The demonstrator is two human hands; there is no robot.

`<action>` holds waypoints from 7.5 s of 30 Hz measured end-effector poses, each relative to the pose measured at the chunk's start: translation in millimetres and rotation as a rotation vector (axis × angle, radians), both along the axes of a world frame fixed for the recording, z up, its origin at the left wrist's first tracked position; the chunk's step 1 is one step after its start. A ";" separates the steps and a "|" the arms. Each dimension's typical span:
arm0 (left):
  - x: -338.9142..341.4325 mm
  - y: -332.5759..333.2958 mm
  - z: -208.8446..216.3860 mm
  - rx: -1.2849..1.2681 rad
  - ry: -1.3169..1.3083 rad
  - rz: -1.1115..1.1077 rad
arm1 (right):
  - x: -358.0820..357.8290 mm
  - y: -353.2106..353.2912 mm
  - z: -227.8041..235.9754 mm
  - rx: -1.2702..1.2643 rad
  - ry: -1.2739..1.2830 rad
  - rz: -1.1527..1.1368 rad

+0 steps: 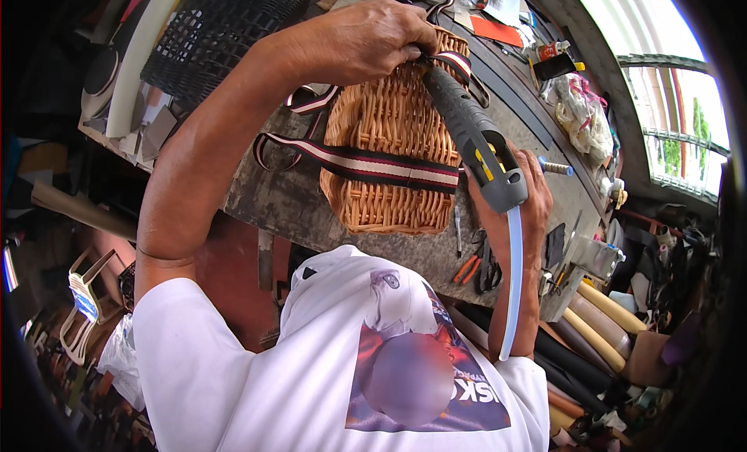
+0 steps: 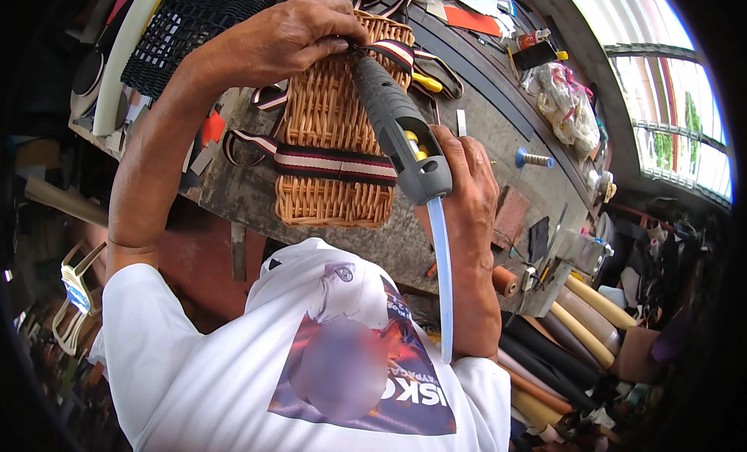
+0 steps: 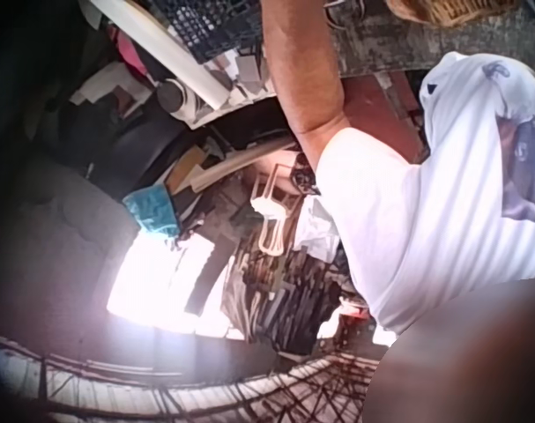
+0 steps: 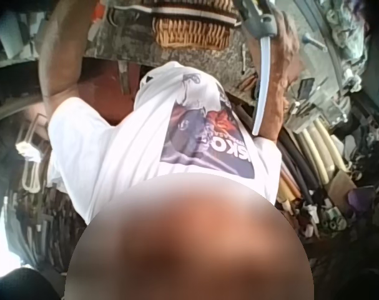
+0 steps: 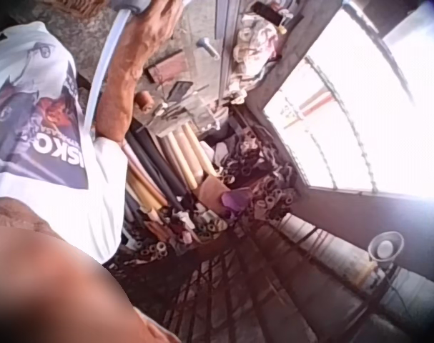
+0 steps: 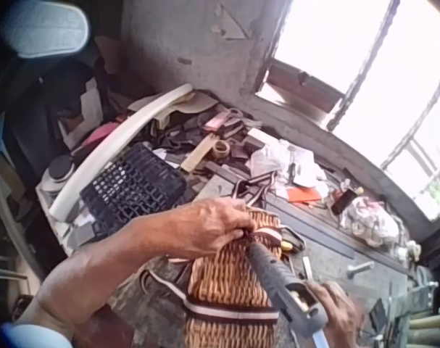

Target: Apply adhesive and fabric straps to a wicker basket.

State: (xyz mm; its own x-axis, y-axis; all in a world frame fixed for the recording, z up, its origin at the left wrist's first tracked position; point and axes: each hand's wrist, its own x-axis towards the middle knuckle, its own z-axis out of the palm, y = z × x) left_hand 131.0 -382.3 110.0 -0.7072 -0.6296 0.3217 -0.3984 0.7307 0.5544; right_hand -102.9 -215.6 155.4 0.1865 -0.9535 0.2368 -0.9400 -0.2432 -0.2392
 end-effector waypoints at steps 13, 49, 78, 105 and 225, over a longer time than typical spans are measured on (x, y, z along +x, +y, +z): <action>2.5 3.7 9.4 0.024 0.004 -0.011 | -3.7 2.6 4.0 0.003 -0.003 -0.022; 3.7 3.5 11.3 0.023 -0.025 -0.049 | -10.6 -3.0 3.5 0.132 -0.178 -0.095; 4.9 6.1 16.1 0.113 0.002 -0.056 | -20.3 0.4 4.4 0.152 -0.163 -0.155; 5.7 5.5 14.5 0.109 0.008 -0.056 | -25.6 11.0 3.9 0.044 -0.032 0.000; 5.1 10.0 13.2 0.041 0.047 -0.088 | -26.5 -2.3 20.7 0.172 -0.296 -0.131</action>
State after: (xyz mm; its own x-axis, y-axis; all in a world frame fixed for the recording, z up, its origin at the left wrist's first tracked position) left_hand 136.1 -372.3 123.2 -0.7447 -0.5795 0.3311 -0.3067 0.7378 0.6013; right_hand -129.4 -217.9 176.1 0.0077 -0.9953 0.0968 -0.8444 -0.0583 -0.5326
